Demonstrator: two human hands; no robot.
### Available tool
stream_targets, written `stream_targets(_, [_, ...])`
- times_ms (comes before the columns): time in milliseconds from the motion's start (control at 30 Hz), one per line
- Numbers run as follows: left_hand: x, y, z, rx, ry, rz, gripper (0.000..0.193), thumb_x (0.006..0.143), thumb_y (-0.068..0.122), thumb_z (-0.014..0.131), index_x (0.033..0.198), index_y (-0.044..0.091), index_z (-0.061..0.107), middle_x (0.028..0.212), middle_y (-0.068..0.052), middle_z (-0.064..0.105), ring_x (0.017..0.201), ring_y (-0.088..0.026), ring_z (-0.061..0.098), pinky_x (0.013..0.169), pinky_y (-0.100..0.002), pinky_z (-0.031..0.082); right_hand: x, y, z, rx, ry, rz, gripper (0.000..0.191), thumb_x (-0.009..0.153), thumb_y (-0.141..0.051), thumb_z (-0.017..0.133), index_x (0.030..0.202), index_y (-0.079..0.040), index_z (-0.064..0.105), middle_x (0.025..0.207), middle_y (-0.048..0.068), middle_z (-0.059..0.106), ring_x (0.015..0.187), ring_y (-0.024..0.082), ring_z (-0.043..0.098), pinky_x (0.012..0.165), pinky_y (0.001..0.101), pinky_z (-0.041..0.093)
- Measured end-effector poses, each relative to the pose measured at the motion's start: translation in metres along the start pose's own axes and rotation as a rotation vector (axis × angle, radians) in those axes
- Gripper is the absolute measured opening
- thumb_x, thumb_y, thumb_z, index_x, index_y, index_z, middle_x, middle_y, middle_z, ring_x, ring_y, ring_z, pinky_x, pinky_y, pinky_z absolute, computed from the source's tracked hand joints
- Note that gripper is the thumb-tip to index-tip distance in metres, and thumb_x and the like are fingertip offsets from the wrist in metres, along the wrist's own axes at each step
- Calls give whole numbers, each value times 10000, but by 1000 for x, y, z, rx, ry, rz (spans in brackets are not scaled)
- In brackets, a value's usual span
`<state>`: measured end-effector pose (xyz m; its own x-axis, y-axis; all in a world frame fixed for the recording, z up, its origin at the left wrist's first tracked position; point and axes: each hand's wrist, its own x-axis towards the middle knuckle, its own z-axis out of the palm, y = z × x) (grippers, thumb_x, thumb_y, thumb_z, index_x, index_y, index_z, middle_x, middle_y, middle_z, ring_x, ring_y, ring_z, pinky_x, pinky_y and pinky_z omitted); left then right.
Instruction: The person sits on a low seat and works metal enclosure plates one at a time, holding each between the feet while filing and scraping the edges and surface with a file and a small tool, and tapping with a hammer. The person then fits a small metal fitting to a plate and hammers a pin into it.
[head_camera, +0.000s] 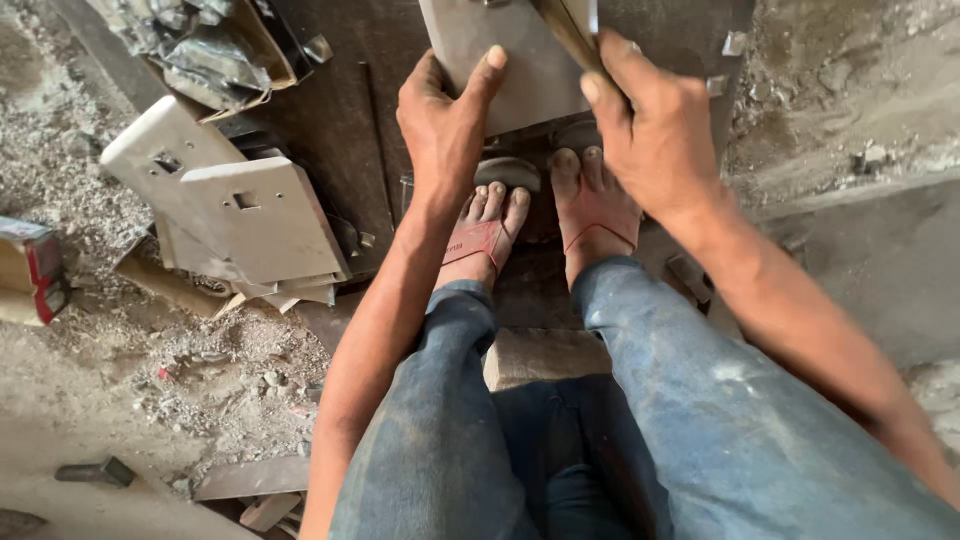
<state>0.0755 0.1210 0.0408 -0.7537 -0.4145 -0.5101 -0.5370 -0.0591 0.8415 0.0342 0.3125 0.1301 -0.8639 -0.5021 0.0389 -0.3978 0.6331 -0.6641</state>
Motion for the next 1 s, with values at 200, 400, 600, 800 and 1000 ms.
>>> stream_targets(200, [0, 6, 1, 44, 24, 8, 461, 860, 396, 788, 1058, -17, 740, 891, -107, 806, 813, -144, 743, 740, -313, 608, -6, 6, 3, -9, -32, 117, 283, 1146, -84, 638, 1422, -23, 623, 936, 212, 688, 820, 324, 740, 708, 404, 549])
stream_targets(400, [6, 9, 1, 121, 10, 35, 487, 840, 436, 787, 1030, -9, 742, 842, -96, 807, 770, -150, 769, 724, -314, 610, -3, -1, -4, 107, 37, 151, 226, 1161, -103, 634, 1372, -26, 606, 898, 186, 700, 789, 250, 755, 676, 380, 565])
stream_targets(600, [8, 7, -1, 148, -1, 31, 496, 825, 457, 778, 1035, 8, 768, 852, -95, 818, 775, -156, 786, 740, -325, 613, 14, 2, -2, -25, -17, 55, 253, 1155, -90, 654, 1389, -5, 610, 958, 200, 718, 851, 300, 760, 701, 376, 572])
stream_targets(800, [9, 7, -4, 177, -16, 4, 501, 825, 467, 782, 1015, 3, 774, 838, -102, 817, 776, -163, 782, 739, -322, 607, -8, 23, 11, 7, -39, 57, 279, 1160, -117, 680, 1407, -2, 614, 944, 214, 699, 866, 343, 754, 694, 404, 549])
stream_targets(1000, [8, 6, -5, 229, 14, 40, 513, 823, 476, 790, 982, -11, 760, 788, -108, 797, 728, -156, 765, 692, -330, 597, 6, 21, 9, -66, -33, -24, 244, 1146, -121, 645, 1345, 17, 609, 970, 230, 706, 890, 369, 741, 722, 413, 562])
